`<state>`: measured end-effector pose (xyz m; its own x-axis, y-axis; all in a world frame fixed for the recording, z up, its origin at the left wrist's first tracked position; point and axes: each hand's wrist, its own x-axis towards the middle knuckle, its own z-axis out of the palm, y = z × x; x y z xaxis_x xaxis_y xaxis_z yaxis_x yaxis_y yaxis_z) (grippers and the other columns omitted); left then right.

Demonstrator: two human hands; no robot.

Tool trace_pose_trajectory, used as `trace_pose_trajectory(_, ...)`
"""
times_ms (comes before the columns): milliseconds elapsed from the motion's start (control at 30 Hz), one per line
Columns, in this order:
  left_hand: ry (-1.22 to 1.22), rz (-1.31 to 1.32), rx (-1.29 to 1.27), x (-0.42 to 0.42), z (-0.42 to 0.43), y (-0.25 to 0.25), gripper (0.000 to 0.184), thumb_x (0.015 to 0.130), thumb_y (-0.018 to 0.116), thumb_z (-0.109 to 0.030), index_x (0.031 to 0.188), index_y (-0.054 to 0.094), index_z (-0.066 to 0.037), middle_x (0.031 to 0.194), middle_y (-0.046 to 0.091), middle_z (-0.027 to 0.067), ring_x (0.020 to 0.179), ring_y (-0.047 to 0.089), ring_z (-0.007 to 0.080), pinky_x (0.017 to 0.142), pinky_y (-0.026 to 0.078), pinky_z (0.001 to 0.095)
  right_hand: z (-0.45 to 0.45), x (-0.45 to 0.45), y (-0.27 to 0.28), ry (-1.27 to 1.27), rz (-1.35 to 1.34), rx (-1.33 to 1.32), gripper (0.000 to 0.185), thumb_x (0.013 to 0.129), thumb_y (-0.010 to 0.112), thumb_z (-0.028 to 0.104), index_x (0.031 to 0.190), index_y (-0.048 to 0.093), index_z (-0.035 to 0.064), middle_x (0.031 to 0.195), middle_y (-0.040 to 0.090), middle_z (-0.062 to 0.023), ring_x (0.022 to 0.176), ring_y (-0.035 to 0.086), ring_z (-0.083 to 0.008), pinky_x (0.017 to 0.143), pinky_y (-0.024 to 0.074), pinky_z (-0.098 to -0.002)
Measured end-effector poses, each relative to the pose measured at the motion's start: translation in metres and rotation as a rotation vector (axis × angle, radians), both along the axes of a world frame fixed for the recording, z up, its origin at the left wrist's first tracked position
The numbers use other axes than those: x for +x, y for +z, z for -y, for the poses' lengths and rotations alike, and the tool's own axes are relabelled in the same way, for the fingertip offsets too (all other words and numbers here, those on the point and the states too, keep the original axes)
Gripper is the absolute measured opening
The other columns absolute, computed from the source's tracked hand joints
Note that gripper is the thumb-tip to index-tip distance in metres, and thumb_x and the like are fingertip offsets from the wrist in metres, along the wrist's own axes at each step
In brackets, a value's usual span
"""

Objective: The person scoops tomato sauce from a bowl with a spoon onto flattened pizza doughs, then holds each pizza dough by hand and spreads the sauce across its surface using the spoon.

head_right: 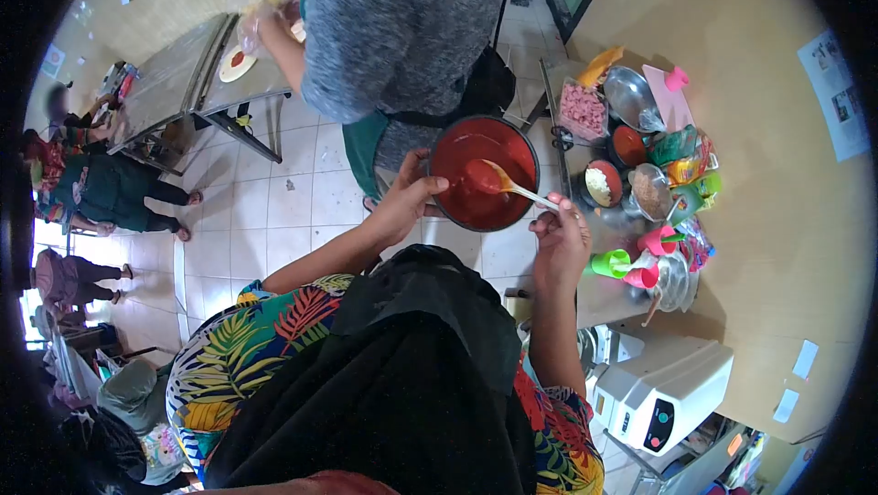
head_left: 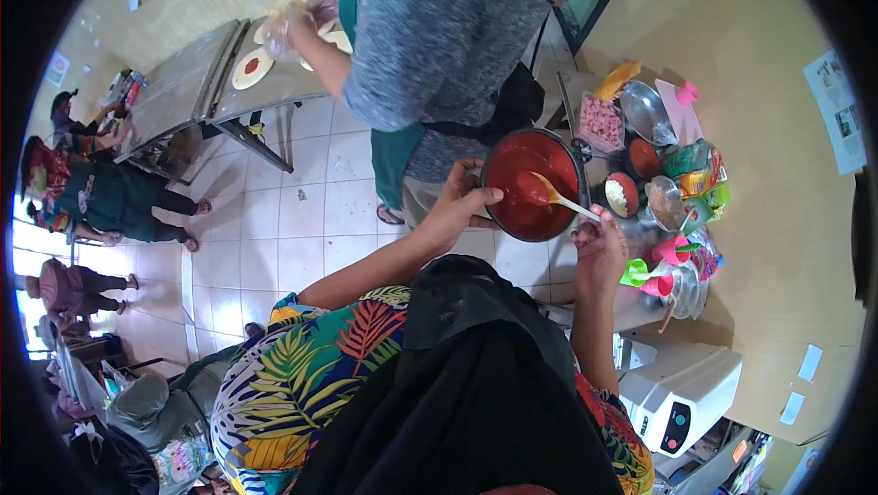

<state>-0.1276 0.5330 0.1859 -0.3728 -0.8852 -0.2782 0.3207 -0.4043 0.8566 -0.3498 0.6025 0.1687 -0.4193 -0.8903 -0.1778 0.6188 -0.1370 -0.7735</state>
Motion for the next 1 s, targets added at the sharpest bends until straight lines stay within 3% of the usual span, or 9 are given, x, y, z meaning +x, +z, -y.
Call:
trace_pose_trajectory(333, -0.217, 0.017, 0.049, 0.009, 0.012, 0.009, 0.065, 0.081, 0.067, -0.023, 0.130, 0.027, -0.008, 0.113, 0.047, 0.0132, 0.109, 0.052, 0.0239, 0.078, 0.058, 0.0435, -0.005, -0.012, 0.012, -0.110, 0.072, 0.046, 0.026, 0.091, 0.060, 0.024, 0.101, 0.061, 0.0007, 0.081, 0.065, -0.0078, 0.066, 0.054, -0.0129, 0.063, 0.0473, -0.0304)
trace_pose_trajectory(500, -0.237, -0.007, 0.058, -0.011, 0.022, -0.004, 0.066, 0.082, 0.066, -0.023, 0.132, 0.026, -0.008, 0.115, 0.046, 0.0136, 0.112, 0.051, 0.0242, 0.078, 0.058, 0.0430, -0.010, -0.031, 0.004, -0.098, 0.088, 0.050, 0.026, 0.092, 0.059, 0.024, 0.102, 0.061, 0.0004, 0.084, 0.066, -0.0100, 0.067, 0.059, -0.0150, 0.064, 0.0506, -0.0311)
trace_pose_trajectory(667, -0.118, -0.042, 0.038, -0.040, 0.026, -0.026, 0.064, 0.083, 0.064, -0.021, 0.132, 0.025, -0.009, 0.117, 0.045, 0.0129, 0.110, 0.052, 0.0235, 0.075, 0.059, 0.0419, 0.000, -0.059, -0.005, -0.067, 0.012, 0.052, 0.025, 0.093, 0.058, 0.022, 0.101, 0.062, -0.0010, 0.086, 0.067, -0.0122, 0.067, 0.063, -0.0171, 0.064, 0.0537, -0.0316)
trace_pose_trajectory(1000, 0.190, 0.026, 0.053, -0.037, 0.037, -0.054, 0.067, 0.081, 0.067, -0.023, 0.131, 0.025, -0.008, 0.121, 0.042, 0.0145, 0.111, 0.052, 0.0257, 0.075, 0.059, 0.0448, 0.079, -0.070, -0.051, 0.234, 0.009, 0.037, 0.026, 0.094, 0.055, 0.021, 0.106, 0.059, -0.0019, 0.086, 0.065, -0.0128, 0.073, 0.063, -0.0203, 0.069, 0.0539, -0.0341)
